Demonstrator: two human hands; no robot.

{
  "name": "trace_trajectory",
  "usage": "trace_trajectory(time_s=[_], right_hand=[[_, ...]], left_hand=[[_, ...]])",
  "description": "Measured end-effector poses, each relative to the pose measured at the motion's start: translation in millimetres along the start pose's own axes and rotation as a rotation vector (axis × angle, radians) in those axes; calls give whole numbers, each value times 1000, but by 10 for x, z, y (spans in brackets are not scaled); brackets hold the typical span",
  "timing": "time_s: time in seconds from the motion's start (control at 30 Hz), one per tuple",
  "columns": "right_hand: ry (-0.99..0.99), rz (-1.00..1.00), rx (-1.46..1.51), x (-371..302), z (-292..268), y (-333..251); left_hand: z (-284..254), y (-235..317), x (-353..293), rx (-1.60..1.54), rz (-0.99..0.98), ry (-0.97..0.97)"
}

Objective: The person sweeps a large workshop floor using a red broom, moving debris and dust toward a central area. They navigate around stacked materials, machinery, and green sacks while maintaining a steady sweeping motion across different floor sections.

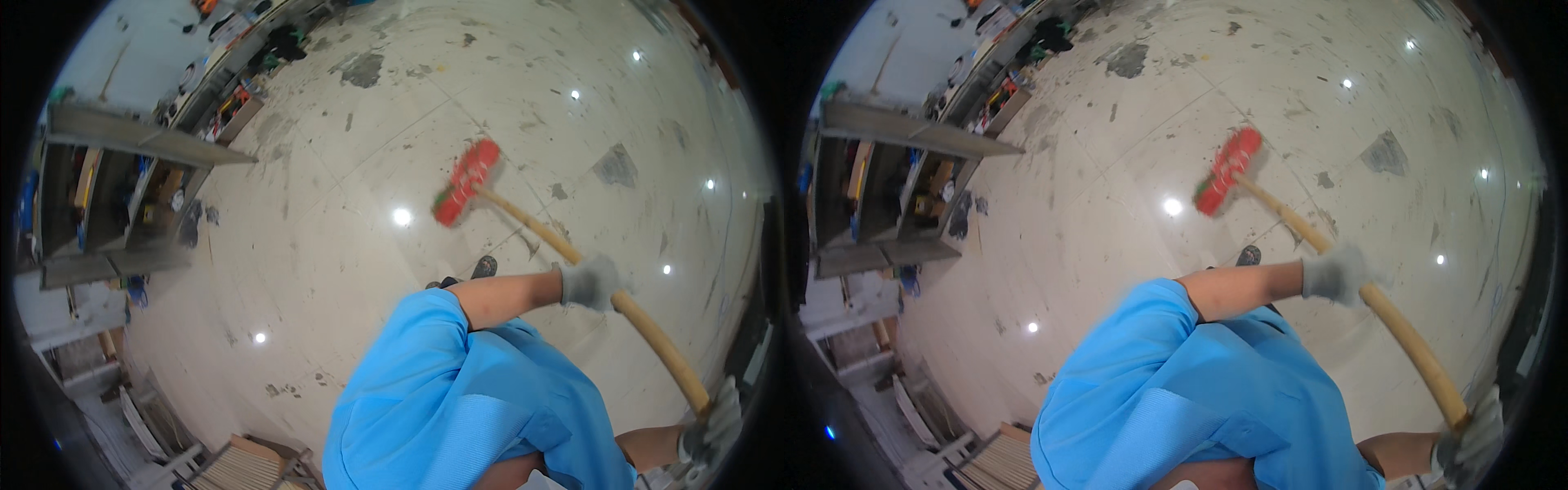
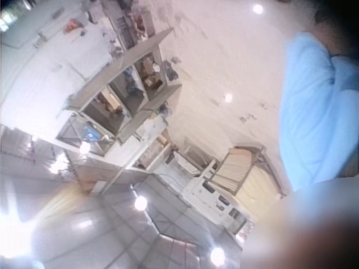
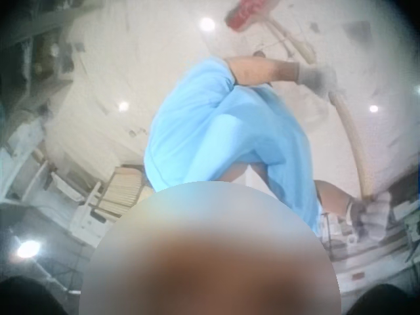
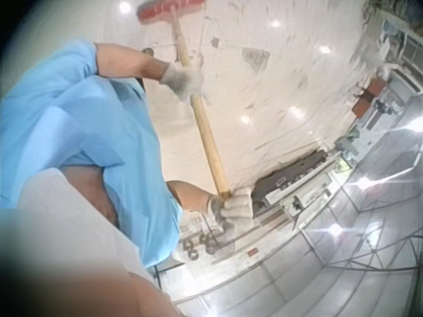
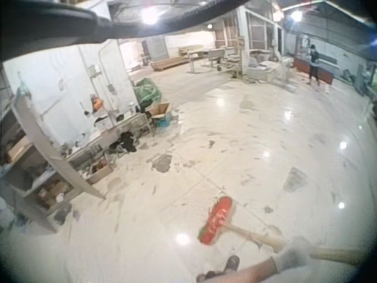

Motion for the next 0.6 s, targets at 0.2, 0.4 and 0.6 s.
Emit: trace_trajectory(time_s=[0.2, 0.4, 0.6], right_hand=[[-459, 77, 178, 395, 274, 719], [366, 715, -478, 512, 846, 2267], [538, 732, -234, 1245, 853, 2864]], left_hand=[[628, -693, -13, -123, -37, -392], [-337, -2641, -588, 127, -324, -353], [-1495, -3246, -143, 34, -210, 17]])
Point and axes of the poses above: each hand's wrist, its own x-axis towards the middle knuckle, its own z-axis out of the palm, y = z × x, the point moved 5 cm from there along x, towards the middle knuckle, and after that the axes turned 12 degrees about z, right-handed, at the moved point
